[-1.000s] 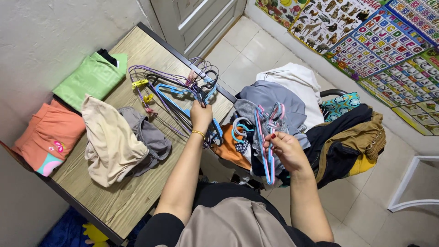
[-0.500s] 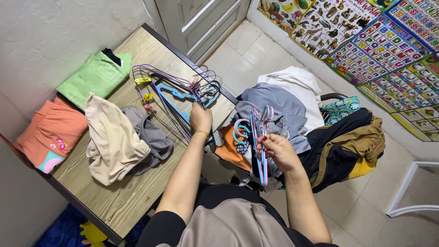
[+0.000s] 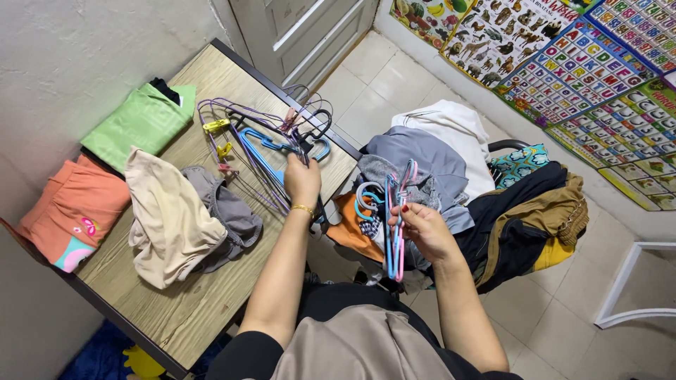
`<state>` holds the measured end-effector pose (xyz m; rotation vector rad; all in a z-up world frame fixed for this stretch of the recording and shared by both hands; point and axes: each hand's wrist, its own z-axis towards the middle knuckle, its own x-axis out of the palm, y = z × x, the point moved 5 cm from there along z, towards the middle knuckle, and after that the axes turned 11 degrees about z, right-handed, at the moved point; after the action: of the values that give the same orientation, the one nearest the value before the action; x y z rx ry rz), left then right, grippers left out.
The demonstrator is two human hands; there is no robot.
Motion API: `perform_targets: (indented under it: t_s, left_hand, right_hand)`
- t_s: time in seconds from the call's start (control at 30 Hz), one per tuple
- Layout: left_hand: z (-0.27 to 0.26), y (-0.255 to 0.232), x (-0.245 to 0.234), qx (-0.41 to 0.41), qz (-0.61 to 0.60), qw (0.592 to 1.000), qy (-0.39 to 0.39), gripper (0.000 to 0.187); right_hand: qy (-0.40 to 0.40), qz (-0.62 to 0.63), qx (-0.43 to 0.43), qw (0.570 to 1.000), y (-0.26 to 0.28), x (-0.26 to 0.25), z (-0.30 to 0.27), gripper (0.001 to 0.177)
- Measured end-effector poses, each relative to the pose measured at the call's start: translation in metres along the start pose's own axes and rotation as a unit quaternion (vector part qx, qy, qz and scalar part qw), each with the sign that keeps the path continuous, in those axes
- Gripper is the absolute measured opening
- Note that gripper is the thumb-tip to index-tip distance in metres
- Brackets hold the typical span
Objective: The person sorts a pile of clothes on a chair, removes hangers from several garments, and places the hangers on a nearby table and chair. The person handles multiple items one by one, including pants and shirts, and organizes the hangers into a stack.
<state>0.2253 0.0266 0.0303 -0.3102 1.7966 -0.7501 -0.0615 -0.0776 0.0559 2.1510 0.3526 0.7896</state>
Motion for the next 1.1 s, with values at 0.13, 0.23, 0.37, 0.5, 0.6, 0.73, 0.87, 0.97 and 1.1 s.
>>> perform_targets:
  t_s: [0.13, 0.23, 0.37, 0.5, 0.6, 0.73, 0.87, 0.97, 1.1]
  left_hand:
    - [0.006, 0.016, -0.018, -0.044, -0.17, 0.981, 0.08, 0.018]
    - [0.009, 0.036, -0.022, -0.074, -0.357, 0.925, 0.106, 0.015]
    - [0.001, 0.051, -0.05, -0.044, -0.409, 0.906, 0.098, 0.01]
    - [-0.01, 0.064, -0.067, 0.025, -0.476, 0.873, 0.107, 0.015]
    - [-0.029, 0.055, -0.085, 0.045, -0.485, 0.864, 0.125, 0.024]
    - [-0.036, 0.064, -0.088, 0.046, -0.523, 0.841, 0.126, 0.03]
    - [-0.023, 0.095, -0.067, 0.048, -0.61, 0.782, 0.117, 0.02]
    - [-0.023, 0.091, -0.08, 0.068, -0.619, 0.777, 0.092, 0.018]
    - [-0.012, 0.093, -0.08, 0.075, -0.617, 0.782, 0.049, 0.019]
  right_hand:
    - [0.012, 0.009, 0.003, 1.0, 0.004, 0.023, -0.001, 0.031]
    - [0.012, 0.045, 0.005, 0.999, -0.007, 0.027, 0.016, 0.028]
    - [-0.001, 0.118, 0.024, 0.993, -0.009, 0.068, 0.032, 0.022]
    - [-0.044, 0.165, 0.043, 0.984, -0.018, 0.11, 0.049, 0.017]
    - [-0.06, 0.172, 0.046, 0.982, -0.051, 0.125, 0.085, 0.017]
    - [-0.089, 0.224, 0.057, 0.969, -0.05, 0.162, 0.095, 0.015]
    - [-0.109, 0.282, 0.071, 0.95, -0.058, 0.175, 0.106, 0.017]
    - [-0.109, 0.299, 0.087, 0.944, -0.066, 0.18, 0.109, 0.015]
    - [-0.027, 0.193, 0.099, 0.976, -0.058, 0.18, 0.096, 0.016]
